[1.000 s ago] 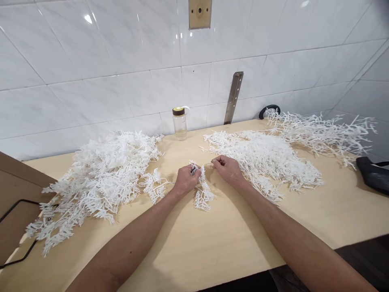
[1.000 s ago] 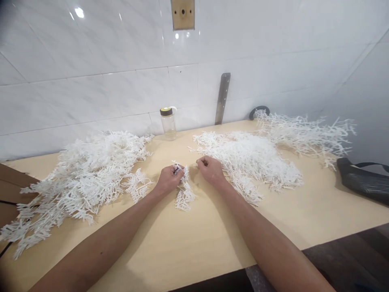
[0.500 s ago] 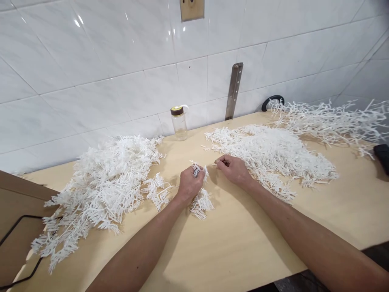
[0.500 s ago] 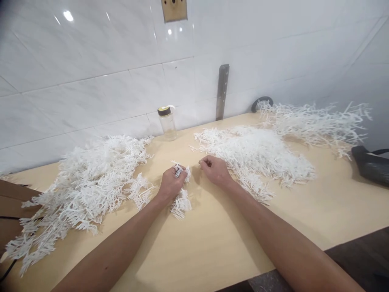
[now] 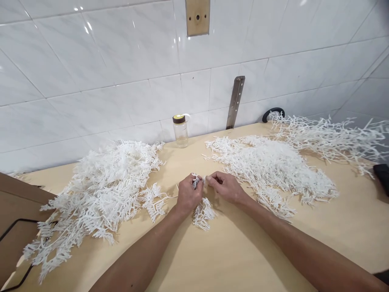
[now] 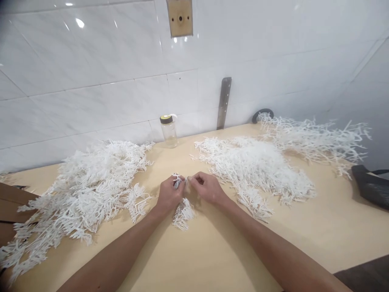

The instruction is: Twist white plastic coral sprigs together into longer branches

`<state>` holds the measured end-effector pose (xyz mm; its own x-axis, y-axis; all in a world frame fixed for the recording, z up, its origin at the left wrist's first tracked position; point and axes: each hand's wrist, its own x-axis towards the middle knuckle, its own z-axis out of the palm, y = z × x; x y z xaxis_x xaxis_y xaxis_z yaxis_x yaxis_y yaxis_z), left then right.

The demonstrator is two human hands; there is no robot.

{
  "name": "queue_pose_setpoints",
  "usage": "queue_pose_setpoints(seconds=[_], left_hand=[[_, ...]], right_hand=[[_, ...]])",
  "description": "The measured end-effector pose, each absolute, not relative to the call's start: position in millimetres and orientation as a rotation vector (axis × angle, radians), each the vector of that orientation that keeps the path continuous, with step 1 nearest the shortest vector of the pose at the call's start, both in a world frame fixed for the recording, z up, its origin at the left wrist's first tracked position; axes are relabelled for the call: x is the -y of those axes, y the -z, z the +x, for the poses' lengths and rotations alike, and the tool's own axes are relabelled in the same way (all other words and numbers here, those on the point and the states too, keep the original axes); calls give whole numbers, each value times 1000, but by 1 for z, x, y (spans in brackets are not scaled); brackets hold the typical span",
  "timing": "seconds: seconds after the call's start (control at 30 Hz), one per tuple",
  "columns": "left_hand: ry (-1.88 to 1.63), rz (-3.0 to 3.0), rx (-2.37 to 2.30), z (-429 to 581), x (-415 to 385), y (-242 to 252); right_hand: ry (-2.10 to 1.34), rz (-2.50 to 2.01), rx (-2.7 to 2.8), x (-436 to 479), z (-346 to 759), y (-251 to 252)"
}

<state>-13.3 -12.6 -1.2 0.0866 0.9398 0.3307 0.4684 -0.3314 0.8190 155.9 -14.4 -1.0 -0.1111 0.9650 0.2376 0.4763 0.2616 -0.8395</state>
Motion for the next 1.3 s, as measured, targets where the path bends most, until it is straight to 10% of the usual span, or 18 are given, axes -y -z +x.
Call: queue_pose_setpoints(seconds=[0.53, 1.3], left_hand=[[-1019, 1646, -1306, -18, 11, -9], [-1011, 1668, -1373, -15, 16, -14]], right_hand=[[-1195, -1259, 1530, 8, 158, 3], [-797, -1283, 1632, 18, 148, 6]])
